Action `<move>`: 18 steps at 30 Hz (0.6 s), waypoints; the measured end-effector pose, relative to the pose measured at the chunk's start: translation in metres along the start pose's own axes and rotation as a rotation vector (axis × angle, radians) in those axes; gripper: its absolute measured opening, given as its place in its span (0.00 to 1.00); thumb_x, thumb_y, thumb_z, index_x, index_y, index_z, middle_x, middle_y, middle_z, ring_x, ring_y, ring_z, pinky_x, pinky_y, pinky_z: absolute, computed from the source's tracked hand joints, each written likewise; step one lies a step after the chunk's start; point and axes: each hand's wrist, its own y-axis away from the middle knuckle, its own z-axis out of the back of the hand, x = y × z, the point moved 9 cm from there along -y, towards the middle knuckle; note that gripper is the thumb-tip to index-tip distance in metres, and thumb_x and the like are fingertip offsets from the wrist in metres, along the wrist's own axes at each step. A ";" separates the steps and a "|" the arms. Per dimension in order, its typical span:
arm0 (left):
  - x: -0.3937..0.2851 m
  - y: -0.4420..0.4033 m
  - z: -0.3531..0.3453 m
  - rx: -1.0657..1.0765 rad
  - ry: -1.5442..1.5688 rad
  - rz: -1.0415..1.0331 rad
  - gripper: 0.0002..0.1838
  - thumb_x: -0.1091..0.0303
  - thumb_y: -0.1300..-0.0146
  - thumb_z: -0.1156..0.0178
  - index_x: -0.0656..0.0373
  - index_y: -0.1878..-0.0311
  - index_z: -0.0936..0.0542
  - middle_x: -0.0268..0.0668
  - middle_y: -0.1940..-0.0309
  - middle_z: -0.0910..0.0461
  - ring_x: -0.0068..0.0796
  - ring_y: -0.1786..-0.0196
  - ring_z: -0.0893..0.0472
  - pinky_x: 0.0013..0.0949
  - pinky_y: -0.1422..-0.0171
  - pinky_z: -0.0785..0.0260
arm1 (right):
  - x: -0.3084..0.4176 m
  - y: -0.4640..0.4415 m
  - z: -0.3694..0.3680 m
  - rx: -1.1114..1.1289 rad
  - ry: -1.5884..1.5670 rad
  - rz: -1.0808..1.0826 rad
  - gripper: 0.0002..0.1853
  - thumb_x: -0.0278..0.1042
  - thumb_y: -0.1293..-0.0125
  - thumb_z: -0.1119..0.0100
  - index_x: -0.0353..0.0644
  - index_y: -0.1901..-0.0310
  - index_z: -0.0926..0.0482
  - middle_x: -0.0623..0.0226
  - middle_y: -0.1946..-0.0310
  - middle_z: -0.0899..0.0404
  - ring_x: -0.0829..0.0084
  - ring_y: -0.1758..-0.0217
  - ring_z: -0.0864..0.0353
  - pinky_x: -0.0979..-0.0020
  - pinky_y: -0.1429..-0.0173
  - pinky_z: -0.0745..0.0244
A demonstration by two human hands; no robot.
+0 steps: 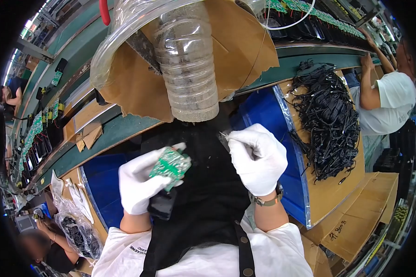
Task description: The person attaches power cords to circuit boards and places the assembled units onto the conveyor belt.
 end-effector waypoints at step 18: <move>-0.270 0.026 0.022 -0.554 -1.797 -1.373 0.15 0.80 0.36 0.49 0.64 0.48 0.19 0.47 0.40 0.25 0.35 0.45 0.21 0.29 0.42 0.27 | -0.022 0.018 0.018 -0.012 -0.025 -0.187 0.07 0.11 0.46 0.41 0.32 0.67 0.19 0.68 0.73 0.23 0.84 0.75 0.28 0.82 0.72 0.35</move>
